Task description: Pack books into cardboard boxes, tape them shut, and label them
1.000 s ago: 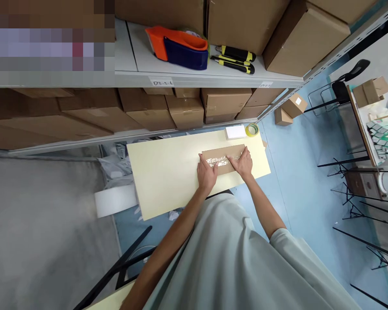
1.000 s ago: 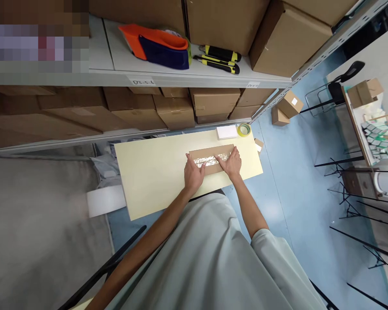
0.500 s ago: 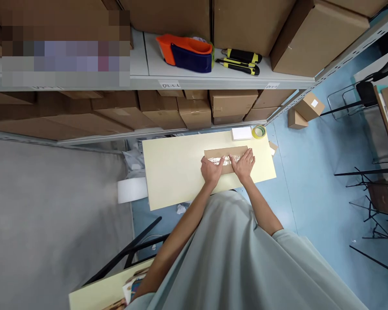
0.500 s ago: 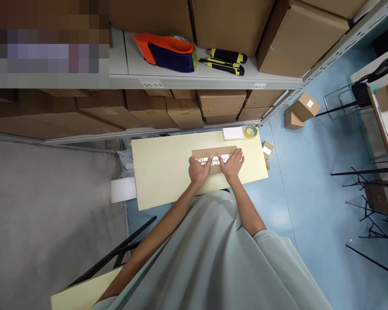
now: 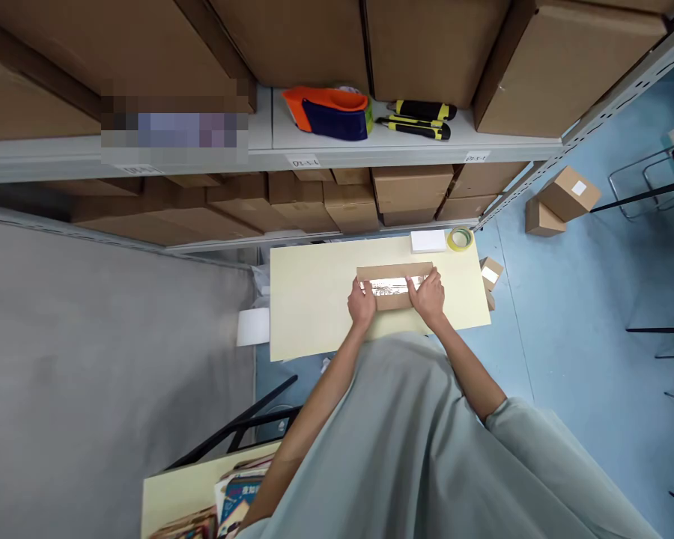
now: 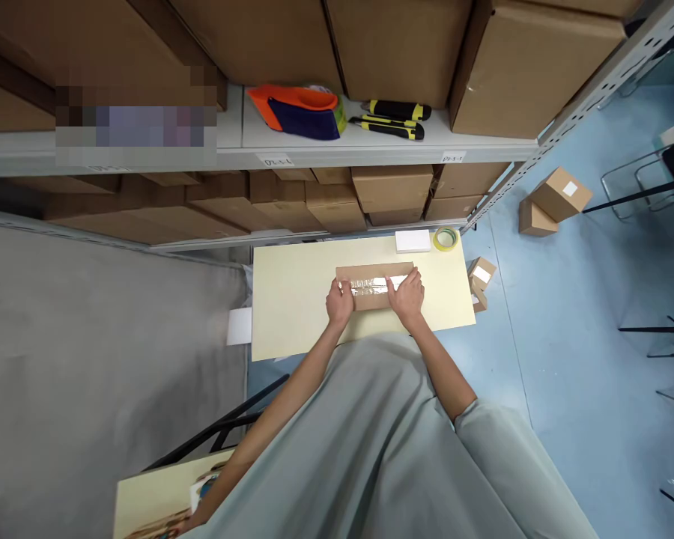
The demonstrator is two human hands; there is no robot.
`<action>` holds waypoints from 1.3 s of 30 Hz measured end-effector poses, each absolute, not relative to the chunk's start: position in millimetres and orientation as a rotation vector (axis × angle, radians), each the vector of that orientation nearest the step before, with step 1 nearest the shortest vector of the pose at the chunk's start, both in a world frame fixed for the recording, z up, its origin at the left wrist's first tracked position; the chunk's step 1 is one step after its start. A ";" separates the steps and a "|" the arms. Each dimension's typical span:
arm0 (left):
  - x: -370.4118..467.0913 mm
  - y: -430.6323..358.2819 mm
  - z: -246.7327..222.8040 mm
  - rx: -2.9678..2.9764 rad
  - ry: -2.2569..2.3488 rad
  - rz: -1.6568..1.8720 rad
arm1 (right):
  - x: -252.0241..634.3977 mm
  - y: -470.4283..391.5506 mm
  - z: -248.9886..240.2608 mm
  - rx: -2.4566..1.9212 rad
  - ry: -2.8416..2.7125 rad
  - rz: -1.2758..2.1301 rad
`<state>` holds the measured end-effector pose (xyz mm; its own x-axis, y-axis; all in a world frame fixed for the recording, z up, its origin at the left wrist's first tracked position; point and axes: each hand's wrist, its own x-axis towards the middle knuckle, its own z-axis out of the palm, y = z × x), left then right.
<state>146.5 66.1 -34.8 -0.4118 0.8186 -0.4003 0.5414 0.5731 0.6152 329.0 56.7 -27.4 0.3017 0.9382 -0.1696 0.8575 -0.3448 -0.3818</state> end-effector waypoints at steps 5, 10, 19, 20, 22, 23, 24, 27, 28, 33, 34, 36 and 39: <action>152.0 69.3 -29.6 1.024 2.125 0.490 | 324.4 64.7 -28.6 -2.327 -1.691 0.484; 148.9 64.9 -39.2 1.013 2.098 0.541 | 331.0 61.4 -29.3 -2.320 -1.672 0.574; 146.4 37.7 -57.9 1.446 2.026 0.715 | 343.4 50.0 -34.6 -2.156 -1.879 0.507; 142.3 33.3 -59.7 1.379 2.008 0.712 | 349.8 46.9 -35.8 -2.138 -1.877 0.527; 134.2 23.6 -61.2 1.329 1.987 0.725 | 361.5 39.1 -36.0 -2.137 -1.841 0.533; 131.5 18.5 -60.5 1.376 1.985 0.735 | 365.3 34.6 -34.8 -2.150 -1.820 0.512; 130.4 13.4 -58.9 1.469 1.981 0.740 | 366.8 29.8 -32.8 -2.159 -1.815 0.483; 136.9 -0.1 -50.3 1.900 1.815 0.626 | 359.1 16.0 -24.4 -2.041 -2.040 0.446; 140.6 -3.5 -47.0 2.027 1.711 0.545 | 354.7 12.2 -21.9 -1.935 -2.185 0.463; 138.1 -13.8 -33.7 2.242 1.542 0.249 | 357.8 -0.4 -18.1 -1.658 -2.544 0.523; 133.5 -15.4 -31.6 2.233 1.576 0.235 | 363.4 -2.3 -18.1 -1.720 -2.513 0.508; 127.0 -18.1 -27.3 2.203 1.621 0.236 | 372.6 -5.4 -17.3 -1.838 -2.432 0.480; 132.8 -16.8 -20.4 2.169 1.599 0.272 | 369.2 -6.5 -12.7 -1.839 -2.416 0.498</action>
